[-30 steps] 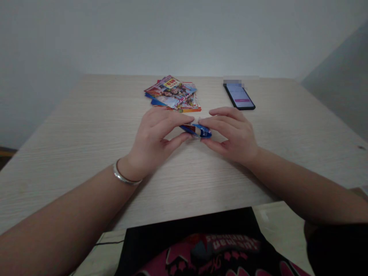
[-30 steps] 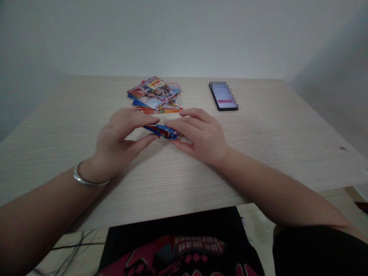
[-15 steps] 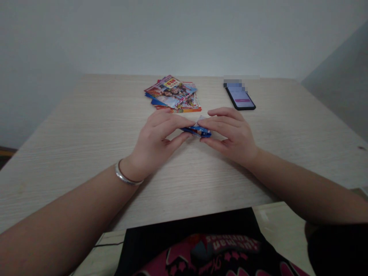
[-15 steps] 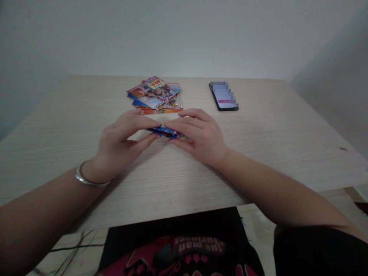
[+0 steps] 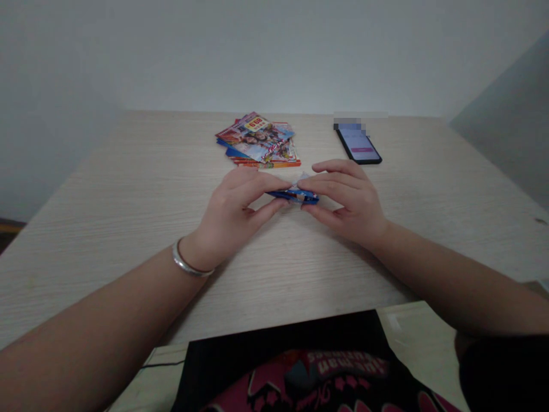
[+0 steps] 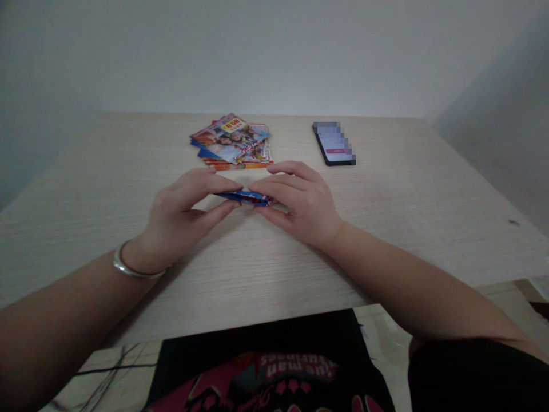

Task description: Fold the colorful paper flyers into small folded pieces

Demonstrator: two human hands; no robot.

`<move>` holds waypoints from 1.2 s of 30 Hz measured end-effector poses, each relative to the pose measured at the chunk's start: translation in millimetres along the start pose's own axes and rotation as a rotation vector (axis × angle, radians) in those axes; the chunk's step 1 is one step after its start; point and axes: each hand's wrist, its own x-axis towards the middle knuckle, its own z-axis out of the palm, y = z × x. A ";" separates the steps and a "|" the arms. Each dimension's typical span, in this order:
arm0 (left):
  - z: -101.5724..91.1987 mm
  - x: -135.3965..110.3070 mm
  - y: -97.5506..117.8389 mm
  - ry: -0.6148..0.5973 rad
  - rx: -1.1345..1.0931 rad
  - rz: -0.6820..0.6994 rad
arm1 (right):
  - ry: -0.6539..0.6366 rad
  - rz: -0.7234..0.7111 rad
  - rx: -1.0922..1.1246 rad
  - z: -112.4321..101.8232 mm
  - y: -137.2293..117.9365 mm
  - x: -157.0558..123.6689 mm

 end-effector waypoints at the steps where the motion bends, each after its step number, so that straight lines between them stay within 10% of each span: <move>1: 0.0 0.2 0.5 0.002 0.003 0.002 | 0.007 -0.010 0.002 0.4 0.4 -0.3; 36: 2.9 2.3 -5.0 -0.021 0.066 -0.009 | -0.029 0.123 -0.014 7.4 -1.9 -0.5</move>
